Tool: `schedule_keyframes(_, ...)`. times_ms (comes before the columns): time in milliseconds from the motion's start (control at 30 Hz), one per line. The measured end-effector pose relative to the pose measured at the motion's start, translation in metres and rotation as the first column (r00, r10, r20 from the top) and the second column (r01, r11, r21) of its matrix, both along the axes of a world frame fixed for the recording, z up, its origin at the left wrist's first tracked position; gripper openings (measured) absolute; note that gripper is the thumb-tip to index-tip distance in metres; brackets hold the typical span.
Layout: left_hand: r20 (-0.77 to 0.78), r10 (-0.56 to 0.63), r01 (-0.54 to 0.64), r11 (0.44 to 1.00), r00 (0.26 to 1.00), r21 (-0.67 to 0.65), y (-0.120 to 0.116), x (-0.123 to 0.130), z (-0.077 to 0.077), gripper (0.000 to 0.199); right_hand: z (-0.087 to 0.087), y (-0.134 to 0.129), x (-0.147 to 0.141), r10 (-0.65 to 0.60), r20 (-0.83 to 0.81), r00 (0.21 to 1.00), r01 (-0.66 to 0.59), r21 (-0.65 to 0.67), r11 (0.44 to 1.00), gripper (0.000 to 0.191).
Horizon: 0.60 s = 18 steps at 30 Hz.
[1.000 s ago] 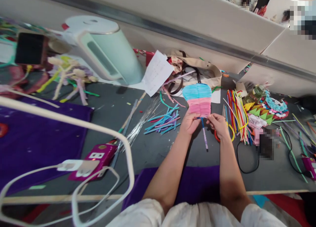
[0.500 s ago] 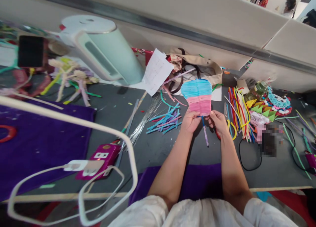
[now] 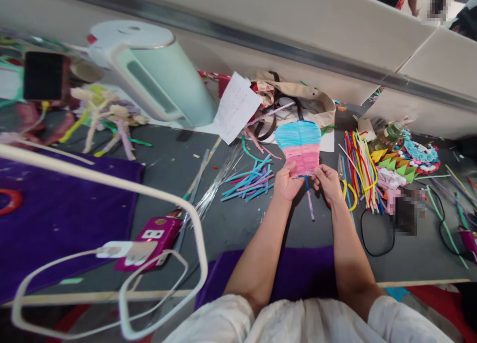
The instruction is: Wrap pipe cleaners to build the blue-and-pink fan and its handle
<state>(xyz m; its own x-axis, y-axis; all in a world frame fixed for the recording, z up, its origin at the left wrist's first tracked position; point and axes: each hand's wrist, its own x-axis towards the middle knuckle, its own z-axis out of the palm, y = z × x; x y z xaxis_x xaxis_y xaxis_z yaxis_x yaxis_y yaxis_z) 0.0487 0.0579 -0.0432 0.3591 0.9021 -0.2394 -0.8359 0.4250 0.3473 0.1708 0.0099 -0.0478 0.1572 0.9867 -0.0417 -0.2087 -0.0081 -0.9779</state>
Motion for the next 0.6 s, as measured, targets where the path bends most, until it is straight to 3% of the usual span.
schedule_keyframes(100, 0.055, 0.008, -0.007, 1.000, 0.998, -0.023, 0.003, -0.005, 0.001, 0.033, 0.001, -0.001, 0.004, -0.039, 0.116, 0.993, 0.040, -0.004, 0.999, 0.033)
schedule_keyframes(200, 0.087, 0.014, -0.012, 1.000, 0.996, -0.027, 0.004, -0.010, 0.001, 0.044, 0.007, -0.005, 0.022, -0.287, 0.302, 0.909, 0.283, 0.058, 0.957, 0.033)
schedule_keyframes(267, 0.106, 0.007, -0.006, 1.000, 0.994, -0.005, 0.004, -0.012, 0.001, 0.052, 0.011, -0.009, 0.042, -0.496, 0.454, 0.740, 0.486, 0.149, 0.861, 0.029)
schedule_keyframes(333, 0.119, -0.003, 0.000, 1.000, 0.993, 0.024, 0.004, -0.013, 0.001, 0.057, 0.014, -0.015, 0.062, -0.645, 0.561, 0.519, 0.634, 0.254, 0.731, 0.025)
schedule_keyframes(433, 0.120, -0.019, 0.015, 0.999, 0.993, 0.037, 0.002, -0.013, 0.001, 0.060, 0.016, -0.025, 0.087, -0.671, 0.692, 0.266, 0.716, 0.325, 0.618, 0.024)
schedule_keyframes(500, 0.117, -0.024, 0.021, 0.999, 0.993, 0.028, 0.001, -0.013, 0.002, 0.061, 0.017, -0.030, 0.097, -0.653, 0.736, 0.179, 0.730, 0.346, 0.589, 0.025)
schedule_keyframes(600, 0.113, -0.022, 0.019, 0.999, 0.993, 0.027, 0.000, -0.013, 0.003, 0.063, 0.019, -0.036, 0.106, -0.652, 0.741, 0.160, 0.757, 0.332, 0.563, 0.026)
